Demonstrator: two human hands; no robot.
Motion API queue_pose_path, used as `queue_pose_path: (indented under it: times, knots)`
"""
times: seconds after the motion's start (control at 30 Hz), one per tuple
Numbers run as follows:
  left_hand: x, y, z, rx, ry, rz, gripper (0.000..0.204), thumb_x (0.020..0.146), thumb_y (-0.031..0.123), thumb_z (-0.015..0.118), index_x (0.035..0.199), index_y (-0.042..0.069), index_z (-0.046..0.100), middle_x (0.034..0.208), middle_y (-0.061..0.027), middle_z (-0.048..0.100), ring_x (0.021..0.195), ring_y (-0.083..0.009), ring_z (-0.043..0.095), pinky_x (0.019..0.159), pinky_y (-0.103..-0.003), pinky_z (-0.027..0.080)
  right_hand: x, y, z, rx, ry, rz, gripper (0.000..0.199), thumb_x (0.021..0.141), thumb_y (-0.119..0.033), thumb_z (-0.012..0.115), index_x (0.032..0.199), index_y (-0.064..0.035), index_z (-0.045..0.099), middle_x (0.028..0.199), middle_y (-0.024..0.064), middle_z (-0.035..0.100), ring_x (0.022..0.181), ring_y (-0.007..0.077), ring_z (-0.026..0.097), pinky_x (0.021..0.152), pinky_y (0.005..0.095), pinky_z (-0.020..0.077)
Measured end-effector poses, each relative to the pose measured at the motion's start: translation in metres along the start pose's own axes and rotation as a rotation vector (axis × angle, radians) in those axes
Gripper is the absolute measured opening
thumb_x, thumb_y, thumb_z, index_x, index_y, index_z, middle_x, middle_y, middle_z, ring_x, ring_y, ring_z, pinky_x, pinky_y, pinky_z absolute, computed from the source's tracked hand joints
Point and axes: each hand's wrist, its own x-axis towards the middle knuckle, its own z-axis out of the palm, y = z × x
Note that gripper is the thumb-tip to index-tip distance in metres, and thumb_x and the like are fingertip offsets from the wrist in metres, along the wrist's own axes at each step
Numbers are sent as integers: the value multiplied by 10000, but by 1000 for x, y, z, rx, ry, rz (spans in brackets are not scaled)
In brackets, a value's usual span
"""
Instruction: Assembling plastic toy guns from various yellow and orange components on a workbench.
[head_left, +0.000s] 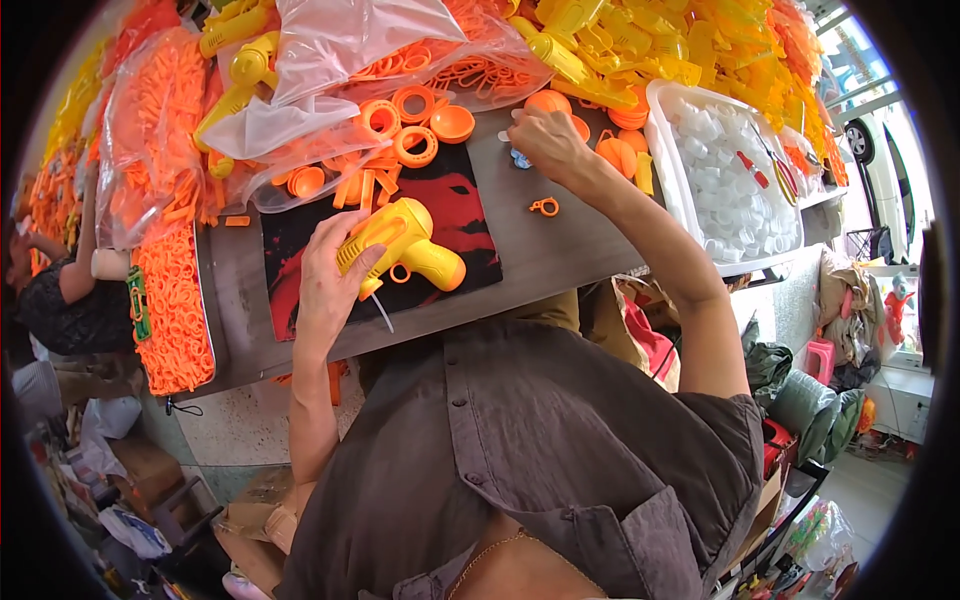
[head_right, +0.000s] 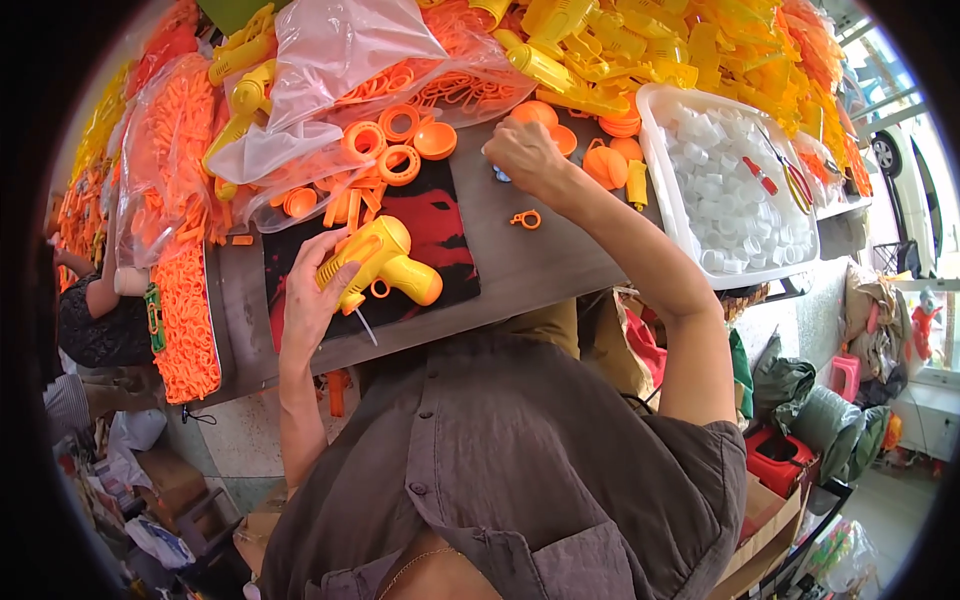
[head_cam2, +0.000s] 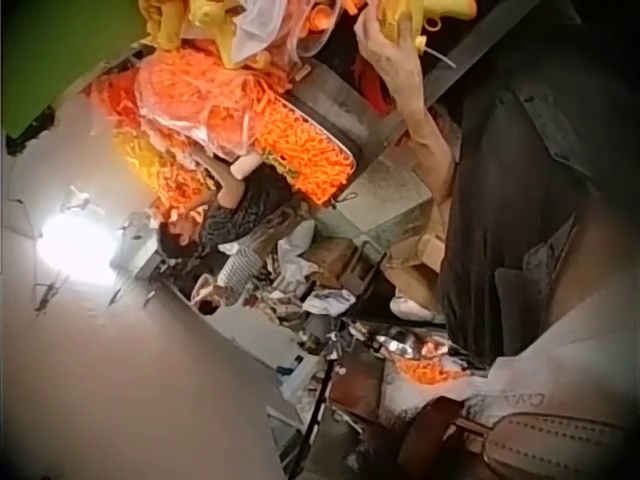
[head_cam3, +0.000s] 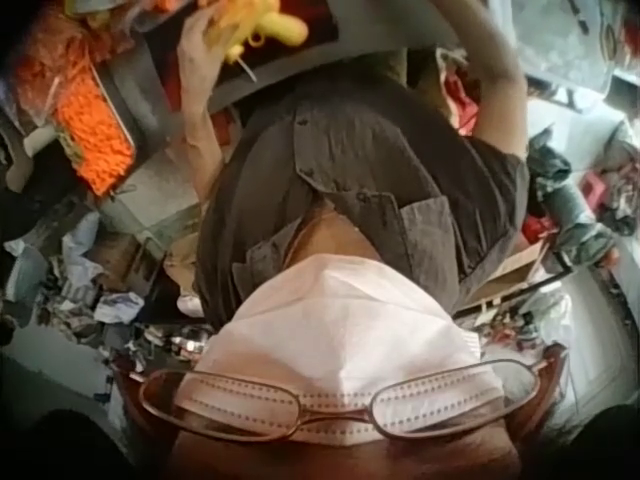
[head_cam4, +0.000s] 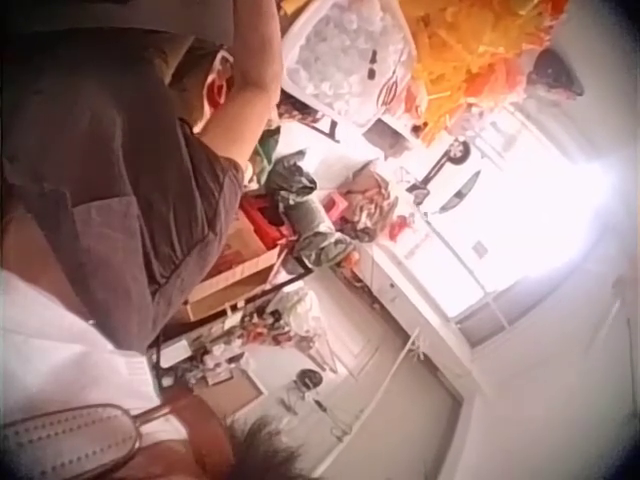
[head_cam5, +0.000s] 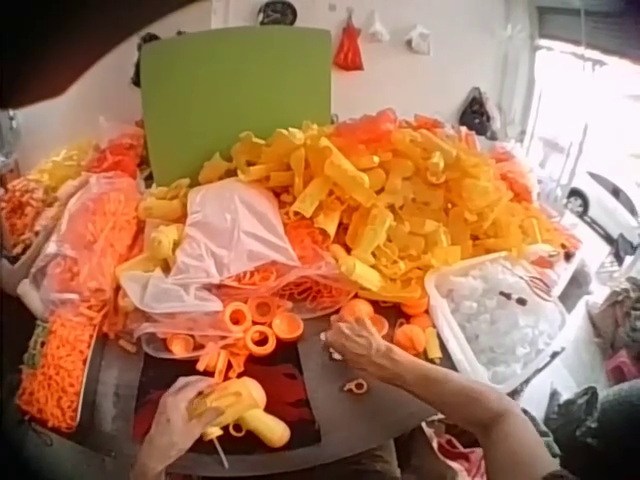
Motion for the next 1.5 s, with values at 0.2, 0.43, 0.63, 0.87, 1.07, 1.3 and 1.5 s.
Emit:
queue_pose_path:
  times: [0.2,0.43,0.63,0.87,1.07,1.3,1.5]
  knots:
    - [-1,-4,3,142,79,76,417,865,278,715,1163,1,624,1128,-141,605,1047,-307,593,934,-391,453,3,-3,-9,38,66,-64,82,716,2,621,778,-48,601,828,89,589,867,279,590,662,387,476]
    - [-5,1,0,162,120,101,366,863,242,717,1138,11,641,1119,-129,618,1034,-290,602,919,-381,462,10,1,-7,-27,-109,-86,63,706,-2,611,750,-38,584,770,102,598,759,312,585,626,388,471]
    - [7,23,8,118,212,149,272,855,148,713,1089,17,664,1075,-123,651,1015,-273,613,905,-365,468,7,-14,-59,1243,20,854,209,936,-247,639,999,-62,713,747,-36,636,596,22,493,466,214,394]
    - [48,48,57,-252,177,93,315,852,110,711,1149,28,648,945,-92,696,862,-168,648,812,-308,496,13,-91,-71,2044,88,1078,158,947,-242,628,1028,-112,666,858,-62,608,653,21,488,474,194,335]
    - [46,36,39,-233,133,45,361,841,69,709,1190,38,623,815,-50,667,782,-115,614,767,-283,496,18,-109,-73,2004,23,904,167,906,-232,692,976,-81,677,713,-66,540,601,28,453,484,204,334]
    - [32,35,7,-96,16,72,369,822,21,709,1180,52,625,827,-61,671,730,-142,606,733,-281,495,39,-93,-89,1086,14,333,159,847,-198,726,885,-59,659,858,-20,518,765,72,460,673,248,381]
    - [22,34,-1,-111,14,53,342,798,77,741,1127,63,649,854,-57,651,813,-172,611,787,-333,473,47,-99,-89,1114,-71,291,183,842,-216,728,849,-53,646,882,-18,533,745,67,449,648,243,360]
